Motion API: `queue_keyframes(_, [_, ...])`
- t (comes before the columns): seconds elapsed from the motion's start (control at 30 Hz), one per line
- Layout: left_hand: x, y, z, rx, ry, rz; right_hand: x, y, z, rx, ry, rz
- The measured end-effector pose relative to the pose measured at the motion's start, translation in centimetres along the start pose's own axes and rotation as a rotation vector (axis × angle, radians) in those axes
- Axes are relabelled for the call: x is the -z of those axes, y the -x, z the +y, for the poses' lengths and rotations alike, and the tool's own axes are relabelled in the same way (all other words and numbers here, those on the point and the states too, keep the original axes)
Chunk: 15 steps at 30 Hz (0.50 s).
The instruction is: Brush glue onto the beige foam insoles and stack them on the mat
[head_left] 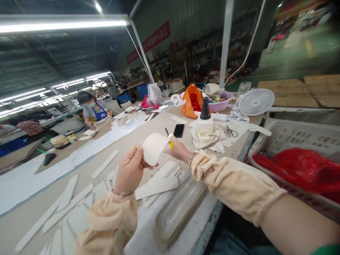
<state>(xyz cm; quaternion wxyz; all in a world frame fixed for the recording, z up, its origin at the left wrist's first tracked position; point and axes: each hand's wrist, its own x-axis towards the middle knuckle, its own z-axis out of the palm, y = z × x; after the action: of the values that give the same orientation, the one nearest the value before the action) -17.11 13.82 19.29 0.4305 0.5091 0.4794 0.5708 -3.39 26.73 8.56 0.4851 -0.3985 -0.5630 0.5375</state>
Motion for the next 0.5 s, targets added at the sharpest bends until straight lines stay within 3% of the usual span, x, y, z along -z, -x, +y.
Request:
queue_keyframes(0.13, [2.3, 2.7, -0.7, 0.064, -0.16, 0.045, 4.2, 1.1, -0.6, -0.09, -0.16, -0.046])
queue_keyframes(0.23, [3.3, 5.5, -2.9, 0.208, -0.357, 0.028, 7.5, 3.6, -1.1, -0.224, -0.518, -0.106])
queue_keyframes(0.3, [3.4, 7.2, -4.7, 0.296, -0.453, 0.014, 9.1, 5.2, -1.1, -0.264, -0.628, -0.073])
queue_keyframes(0.5, [2.6, 10.8, -7.7, 0.407, -0.562, -0.077, 10.2, 8.0, 1.3, -0.228, -0.525, 0.021])
